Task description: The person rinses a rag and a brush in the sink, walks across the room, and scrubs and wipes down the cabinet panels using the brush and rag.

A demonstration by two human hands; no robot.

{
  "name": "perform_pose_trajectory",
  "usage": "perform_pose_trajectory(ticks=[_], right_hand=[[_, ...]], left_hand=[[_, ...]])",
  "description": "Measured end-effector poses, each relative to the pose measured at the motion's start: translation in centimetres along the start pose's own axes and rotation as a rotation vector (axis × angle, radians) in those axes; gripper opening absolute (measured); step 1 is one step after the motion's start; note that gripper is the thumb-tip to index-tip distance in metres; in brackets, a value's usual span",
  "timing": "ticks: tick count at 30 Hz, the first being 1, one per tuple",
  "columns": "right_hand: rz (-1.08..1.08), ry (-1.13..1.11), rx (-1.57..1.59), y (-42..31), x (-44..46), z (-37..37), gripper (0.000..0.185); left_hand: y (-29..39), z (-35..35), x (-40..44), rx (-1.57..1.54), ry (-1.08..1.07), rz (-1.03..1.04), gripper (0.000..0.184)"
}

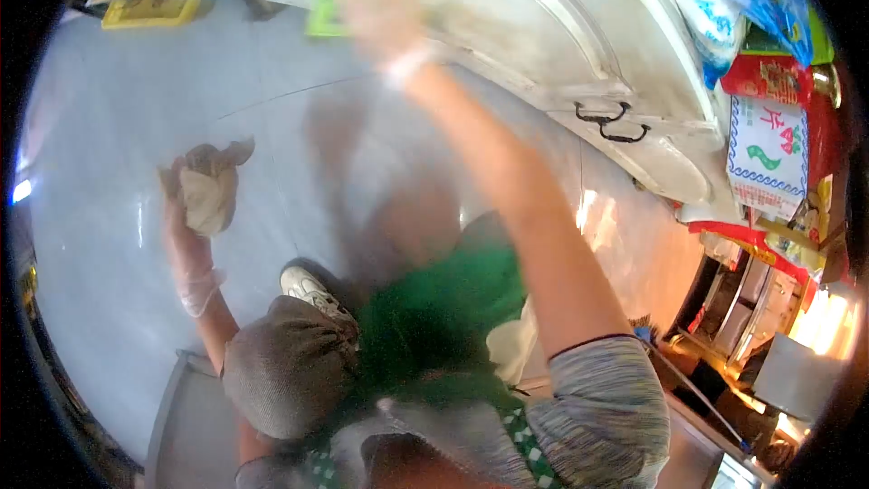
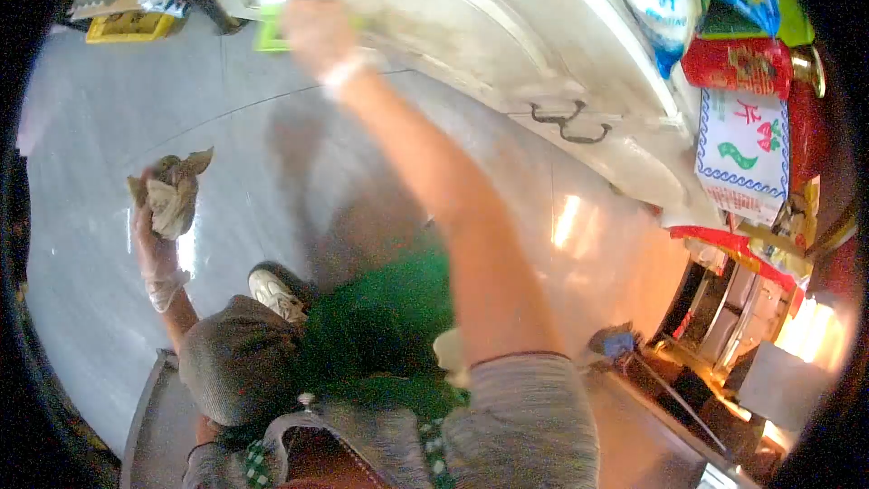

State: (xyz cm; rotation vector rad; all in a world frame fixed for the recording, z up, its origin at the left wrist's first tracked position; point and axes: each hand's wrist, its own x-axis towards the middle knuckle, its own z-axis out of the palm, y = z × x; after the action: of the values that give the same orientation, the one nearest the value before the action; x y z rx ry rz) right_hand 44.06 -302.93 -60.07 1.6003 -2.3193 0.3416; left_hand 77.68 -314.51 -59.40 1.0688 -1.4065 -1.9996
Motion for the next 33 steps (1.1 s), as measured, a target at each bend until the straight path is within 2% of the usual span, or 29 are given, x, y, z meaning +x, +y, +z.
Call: perform_pose_trajectory(ticks=[1, 2, 4, 5, 6, 7, 8, 9, 11, 12, 13, 14, 15, 16, 17, 18, 19, 22, 23, 24, 25, 26, 27, 30, 31, 32, 33], right_hand=[[-0.103, 0.225, -0.082, -1.4, 1.5, 4.2, 0.014], [-0.177, 0.432, -0.141, -2.6, 2.5, 4.5, 0.013], [0.163, -0.145, -0.021, -2.6, 1.9, -1.8, 0.011], [0.098, -0.122, -0.067, 0.6, -1.4, -1.9, 0.013], [-0.035, 0.043, -0.096, 4.3, -7.1, -1.6, 0.016], [0.171, -0.517, -0.081, 6.6, -10.4, -4.9, 0.020], [0.248, -0.285, 0.272, 9.1, -14.9, -7.3, 0.025], [0.160, -0.400, -0.286, 11.4, -18.7, -7.6, 0.026], [-0.023, -0.177, -0.595, 11.3, -19.9, -7.0, 0.019], [-0.016, -0.203, -0.417, 11.0, -18.8, -5.1, 0.015], [-0.004, -0.226, -0.239, 10.4, -16.9, -1.8, 0.011], [-0.045, -0.035, -0.082, 8.6, -14.3, 2.1, 0.008], [0.013, -0.048, 0.006, 5.8, -10.1, 4.4, 0.009], [-0.004, -0.170, 0.035, 3.0, -5.3, 5.6, 0.009], [0.011, -0.152, 0.029, 0.0, -1.1, 6.4, 0.008], [-0.193, 0.262, -0.171, -1.7, 1.4, 10.2, 0.010], [-0.201, 0.268, -0.308, -3.7, 3.6, 10.0, 0.014], [0.306, -0.292, 0.040, -5.1, 4.8, 8.2, 0.017], [0.496, -0.409, 0.155, -5.8, 5.4, 3.5, 0.017], [0.406, -0.461, 0.173, -4.9, 4.3, 3.6, 0.020], [0.285, -0.541, 0.089, -5.0, 4.8, 0.0, 0.020], [0.054, -0.540, -0.026, -5.5, 4.4, -3.9, 0.021], [-0.078, -0.292, 0.010, -4.5, 1.9, -3.9, 0.021], [-0.045, -0.800, 0.055, -4.5, 1.4, -12.6, 0.023], [-0.027, -0.903, 0.077, -4.4, 1.6, -15.9, 0.026], [0.018, -1.249, -0.114, -9.3, 7.4, -25.6, 0.029], [0.056, -1.242, -0.072, -8.3, 6.6, -27.0, 0.032]], left_hand=[[-0.1, 0.3, -0.1, -0.004, -0.006, 0.011, 0.112], [-0.8, -0.5, -0.1, -0.035, -0.027, 0.053, 0.095], [-2.1, -2.1, -0.2, -0.100, -0.073, 0.135, 0.063], [-2.1, -2.5, -0.2, -0.101, -0.051, 0.137, 0.063], [-2.1, -3.2, -0.1, -0.078, -0.045, 0.157, 0.061], [-2.1, -4.1, 0.0, -0.055, -0.037, 0.178, 0.060], [-2.0, -4.8, 0.0, -0.033, -0.030, 0.198, 0.059], [-1.9, -5.1, 0.2, -0.037, 0.013, 0.212, 0.058], [-0.8, -5.5, 0.1, -0.060, 0.100, 0.178, 0.055], [0.0, -5.5, 0.1, -0.091, 0.154, 0.142, 0.054], [1.3, -4.5, 0.0, -0.158, 0.233, 0.071, 0.052], [2.3, -3.1, 0.1, -0.229, 0.305, 0.011, 0.050], [3.0, -2.7, -0.1, -0.173, 0.333, 0.042, 0.048], [3.7, -2.2, -0.3, -0.115, 0.362, 0.071, 0.046], [4.6, -2.3, -0.5, -0.167, 0.354, 0.046, 0.046], [5.9, -2.6, -0.9, -0.209, 0.345, 0.014, 0.046], [7.4, -2.1, -1.9, -0.010, 0.304, 0.147, 0.048], [12.8, -7.1, -5.8, -0.237, 0.370, -0.003, 0.052], [15.0, -7.6, -7.6, -0.229, 0.381, 0.041, 0.056], [15.6, -11.1, -9.3, -0.300, 0.414, -0.053, 0.055], [17.4, -11.6, -11.0, -0.353, 0.449, -0.021, 0.054], [20.1, -11.4, -12.0, -0.399, 0.469, 0.014, 0.053], [23.2, -10.9, -13.1, -0.488, 0.504, 0.063, 0.051], [32.9, -10.2, -15.8, -0.698, 0.566, 0.158, 0.047], [34.5, -10.9, -16.1, -0.768, 0.591, 0.140, 0.048], [35.9, -11.8, -16.5, -0.838, 0.613, 0.120, 0.048], [39.0, -12.4, -17.1, -0.863, 0.584, 0.142, 0.048]])
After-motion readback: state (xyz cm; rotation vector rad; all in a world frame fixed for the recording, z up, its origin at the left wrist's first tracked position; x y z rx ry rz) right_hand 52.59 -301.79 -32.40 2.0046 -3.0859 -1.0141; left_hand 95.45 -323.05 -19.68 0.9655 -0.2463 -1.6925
